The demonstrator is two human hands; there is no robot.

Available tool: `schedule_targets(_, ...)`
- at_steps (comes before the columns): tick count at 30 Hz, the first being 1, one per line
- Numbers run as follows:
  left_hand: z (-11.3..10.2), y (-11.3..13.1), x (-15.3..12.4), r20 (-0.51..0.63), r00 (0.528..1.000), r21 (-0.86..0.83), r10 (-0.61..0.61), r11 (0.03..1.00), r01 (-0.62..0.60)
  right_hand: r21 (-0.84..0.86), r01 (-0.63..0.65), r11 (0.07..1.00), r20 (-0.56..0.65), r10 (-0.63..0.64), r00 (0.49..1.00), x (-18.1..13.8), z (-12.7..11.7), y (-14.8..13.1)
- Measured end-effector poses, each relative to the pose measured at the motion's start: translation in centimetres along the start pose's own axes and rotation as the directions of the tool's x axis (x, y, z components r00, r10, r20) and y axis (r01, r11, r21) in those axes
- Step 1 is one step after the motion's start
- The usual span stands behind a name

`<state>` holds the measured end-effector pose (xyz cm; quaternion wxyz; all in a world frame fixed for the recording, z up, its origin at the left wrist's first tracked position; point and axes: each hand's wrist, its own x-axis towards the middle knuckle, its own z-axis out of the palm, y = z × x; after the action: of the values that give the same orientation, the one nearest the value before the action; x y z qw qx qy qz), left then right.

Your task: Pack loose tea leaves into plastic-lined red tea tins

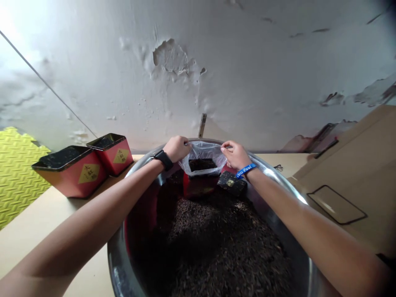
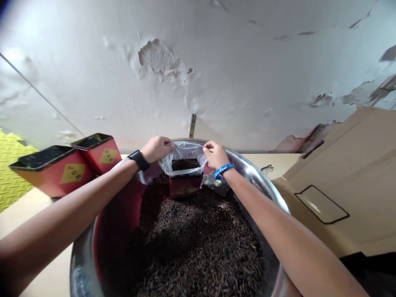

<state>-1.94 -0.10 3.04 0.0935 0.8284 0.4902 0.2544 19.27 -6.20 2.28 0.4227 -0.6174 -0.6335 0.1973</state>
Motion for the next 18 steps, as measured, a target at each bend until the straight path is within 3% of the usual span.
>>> schedule_targets(3, -0.1, 0.7, -0.2, -0.074, 0.997, 0.001, 0.034, 0.999, -0.034, -0.038, 0.042, 0.998, 0.032, -0.041, 0.999, -0.2, -0.2, -0.7)
schedule_targets(6, -0.3, 1.1, -0.3, -0.129, 0.99, -0.006, 0.05, 0.999, -0.051, -0.03, 0.092, 0.995, -0.031, -0.093, 0.995, -0.3, -0.9, -1.0)
schedule_targets(11, -0.2, 1.1, -0.4, -0.135, 0.99, 0.026, 0.048, 0.999, -0.045, -0.002, 0.028, 1.0, 0.043, -0.028, 0.999, -0.4, -1.6, -1.3)
schedule_targets(14, -0.2, 1.1, -0.5, -0.239, 0.967, 0.038, 0.089, 0.996, -0.082, 0.011, 0.099, 0.995, 0.002, -0.099, 0.995, -0.6, -1.7, -1.6)
schedule_targets(18, -0.1, 1.4, -0.7, -0.209, 0.972, 0.047, 0.106, 0.994, -0.098, -0.076, 0.078, 0.994, 0.12, -0.068, 0.99, -0.7, -1.6, -1.3)
